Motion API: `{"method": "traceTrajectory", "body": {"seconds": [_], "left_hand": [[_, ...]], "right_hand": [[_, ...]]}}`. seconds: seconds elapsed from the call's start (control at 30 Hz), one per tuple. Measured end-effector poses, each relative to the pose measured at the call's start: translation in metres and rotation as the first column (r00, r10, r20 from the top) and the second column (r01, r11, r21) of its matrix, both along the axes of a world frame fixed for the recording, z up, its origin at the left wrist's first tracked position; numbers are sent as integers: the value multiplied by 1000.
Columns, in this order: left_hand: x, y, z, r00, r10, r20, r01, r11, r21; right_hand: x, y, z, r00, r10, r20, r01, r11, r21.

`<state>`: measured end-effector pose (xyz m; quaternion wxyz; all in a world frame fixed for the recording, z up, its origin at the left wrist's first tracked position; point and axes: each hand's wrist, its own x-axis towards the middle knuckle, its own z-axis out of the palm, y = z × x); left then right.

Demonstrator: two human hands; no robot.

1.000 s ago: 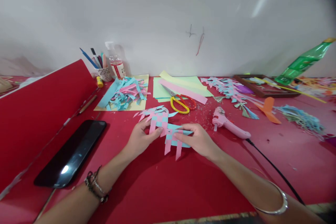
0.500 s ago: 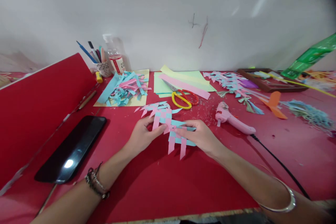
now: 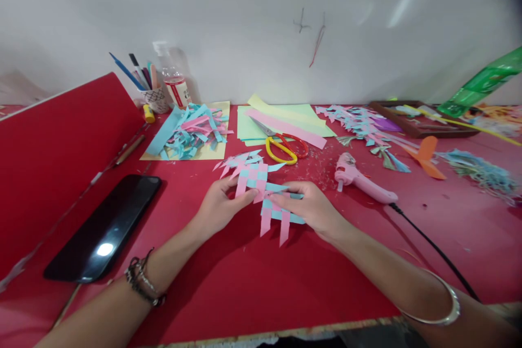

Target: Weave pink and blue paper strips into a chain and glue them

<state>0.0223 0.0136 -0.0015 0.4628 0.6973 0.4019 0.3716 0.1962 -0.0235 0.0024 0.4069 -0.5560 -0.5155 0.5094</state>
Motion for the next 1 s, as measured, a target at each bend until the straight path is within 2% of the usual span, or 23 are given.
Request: {"method": "traceTrajectory", "body": {"seconds": [0.23, 0.77, 1.0], "left_hand": [[0, -1, 0, 1000, 11, -16, -11, 1000, -14], [0, -2, 2, 999, -4, -32, 3, 1000, -27], [1, -2, 3, 998, 3, -67, -2, 1000, 12]], "right_hand": [[-1, -1, -1, 998, -26, 54, 26, 1000, 0], [1, -2, -3, 991, 33, 133, -42, 997, 60], [-1, -2, -1, 989, 9, 151, -17, 999, 50]]}}
